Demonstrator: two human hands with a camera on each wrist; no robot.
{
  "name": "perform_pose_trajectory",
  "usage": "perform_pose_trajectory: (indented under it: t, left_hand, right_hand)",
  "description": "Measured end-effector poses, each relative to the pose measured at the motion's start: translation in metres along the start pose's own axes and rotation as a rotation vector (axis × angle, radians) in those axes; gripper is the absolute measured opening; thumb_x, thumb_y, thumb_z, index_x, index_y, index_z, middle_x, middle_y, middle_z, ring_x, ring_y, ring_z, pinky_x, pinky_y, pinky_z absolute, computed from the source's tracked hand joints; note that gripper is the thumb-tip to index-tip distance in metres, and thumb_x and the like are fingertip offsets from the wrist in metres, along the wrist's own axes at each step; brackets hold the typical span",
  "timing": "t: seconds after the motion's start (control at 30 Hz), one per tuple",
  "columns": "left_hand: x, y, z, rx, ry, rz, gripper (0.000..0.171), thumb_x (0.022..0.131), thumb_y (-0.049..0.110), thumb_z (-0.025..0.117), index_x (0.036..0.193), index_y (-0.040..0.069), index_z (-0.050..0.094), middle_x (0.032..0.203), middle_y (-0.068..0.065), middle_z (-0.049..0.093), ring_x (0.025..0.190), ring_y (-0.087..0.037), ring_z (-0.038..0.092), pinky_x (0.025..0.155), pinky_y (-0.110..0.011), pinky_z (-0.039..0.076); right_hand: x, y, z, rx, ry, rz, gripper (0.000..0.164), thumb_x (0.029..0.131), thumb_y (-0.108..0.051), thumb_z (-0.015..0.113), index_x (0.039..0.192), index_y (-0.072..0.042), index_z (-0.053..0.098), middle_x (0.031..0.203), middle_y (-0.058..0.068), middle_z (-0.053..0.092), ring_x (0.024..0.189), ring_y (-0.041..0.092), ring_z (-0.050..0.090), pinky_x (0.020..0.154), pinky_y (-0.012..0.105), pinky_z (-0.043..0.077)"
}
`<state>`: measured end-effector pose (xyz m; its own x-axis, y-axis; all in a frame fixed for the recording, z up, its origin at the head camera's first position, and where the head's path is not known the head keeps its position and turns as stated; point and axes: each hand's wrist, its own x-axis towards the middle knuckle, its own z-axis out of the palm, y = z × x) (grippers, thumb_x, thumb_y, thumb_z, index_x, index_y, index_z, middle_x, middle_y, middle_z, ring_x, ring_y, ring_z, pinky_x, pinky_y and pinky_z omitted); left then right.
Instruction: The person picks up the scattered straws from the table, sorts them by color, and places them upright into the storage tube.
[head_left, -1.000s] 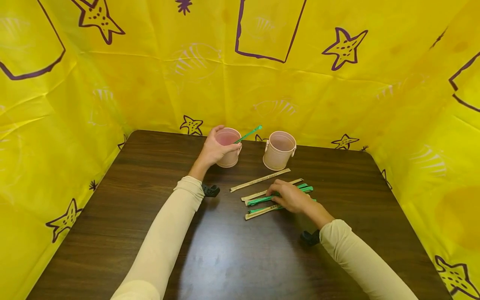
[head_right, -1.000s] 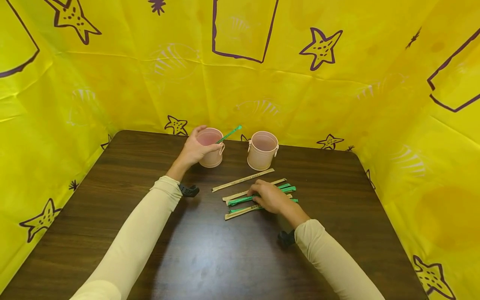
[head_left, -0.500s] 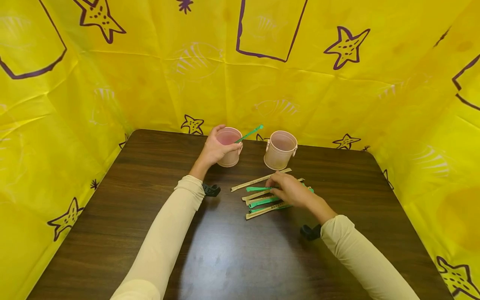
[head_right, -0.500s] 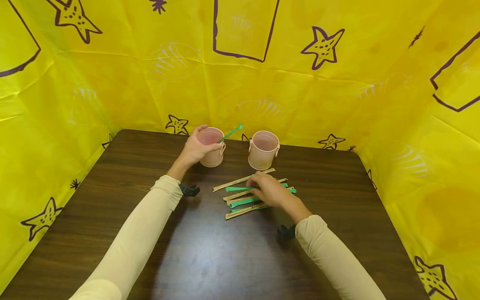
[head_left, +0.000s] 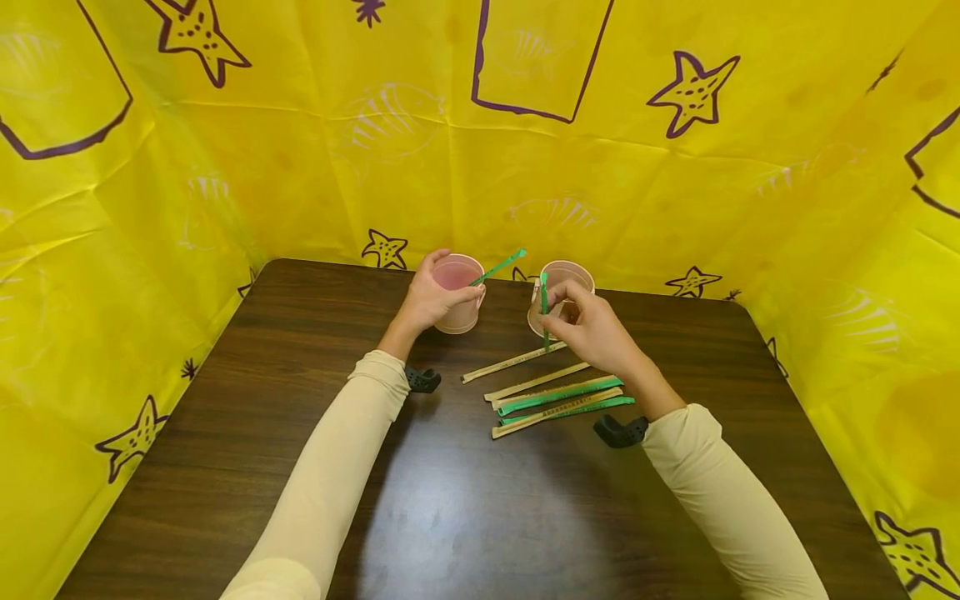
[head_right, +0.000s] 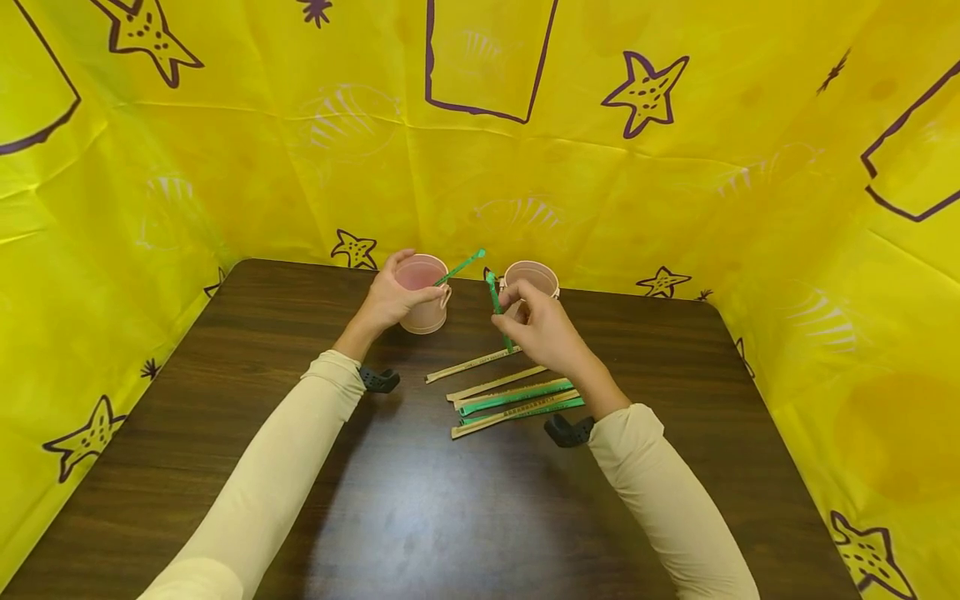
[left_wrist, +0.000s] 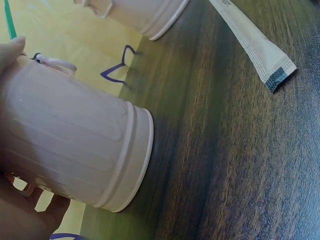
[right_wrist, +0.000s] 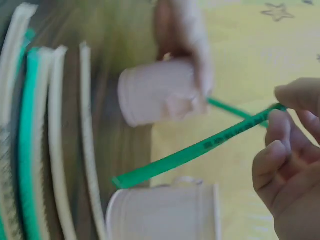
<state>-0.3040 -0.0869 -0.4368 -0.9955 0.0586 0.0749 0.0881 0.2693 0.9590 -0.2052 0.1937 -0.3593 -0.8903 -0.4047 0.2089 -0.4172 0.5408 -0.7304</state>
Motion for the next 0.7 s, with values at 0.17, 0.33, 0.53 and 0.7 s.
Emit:
perform_pose_trajectory:
  t: [0.17, 0.33, 0.53, 0.7]
  left_hand:
    - [0.000, 0.000, 0.000, -0.008, -0.003, -0.003, 0.102, 0.073, 0.037, 0.093, 0.155, 0.019, 0.035, 0.150, -0.014, 0.048, 0.135, -0.033, 0.050, 0.115, -0.051, 0.040]
    - [0.001, -0.001, -0.001, 0.000, -0.003, -0.007, 0.102, 0.072, 0.039, 0.093, 0.155, 0.021, 0.036, 0.150, -0.013, 0.048, 0.134, -0.032, 0.051, 0.114, -0.051, 0.041]
    - [0.001, 0.000, -0.002, 0.000, 0.005, -0.004, 0.101, 0.072, 0.038, 0.093, 0.154, 0.020, 0.037, 0.150, -0.012, 0.048, 0.134, -0.032, 0.051, 0.114, -0.051, 0.041]
    - [0.000, 0.001, -0.001, -0.005, -0.005, 0.003, 0.103, 0.072, 0.037, 0.093, 0.155, 0.017, 0.035, 0.150, -0.014, 0.048, 0.134, -0.033, 0.050, 0.115, -0.052, 0.041]
  right_hand:
    - [0.007, -0.014, -0.005, 0.299, 0.082, 0.068, 0.022, 0.100, -0.023, 0.068, 0.110, -0.007, 0.056, 0.102, 0.001, 0.060, 0.068, 0.014, 0.053, 0.060, 0.026, 0.045]
    - [0.013, -0.025, -0.008, 0.595, 0.206, 0.052, 0.016, 0.099, -0.015, 0.068, 0.110, -0.011, 0.057, 0.109, 0.003, 0.067, 0.065, 0.012, 0.051, 0.057, 0.024, 0.043]
    - [0.029, -0.030, -0.004, 0.789, 0.396, -0.008, 0.012, 0.097, -0.008, 0.068, 0.103, -0.014, 0.060, 0.106, 0.002, 0.067, 0.056, 0.009, 0.047, 0.053, 0.019, 0.043]
    - [0.042, -0.033, 0.005, 0.835, 0.492, 0.019, 0.012, 0.096, -0.006, 0.069, 0.101, -0.014, 0.061, 0.101, -0.002, 0.070, 0.053, 0.008, 0.047, 0.050, 0.017, 0.042]
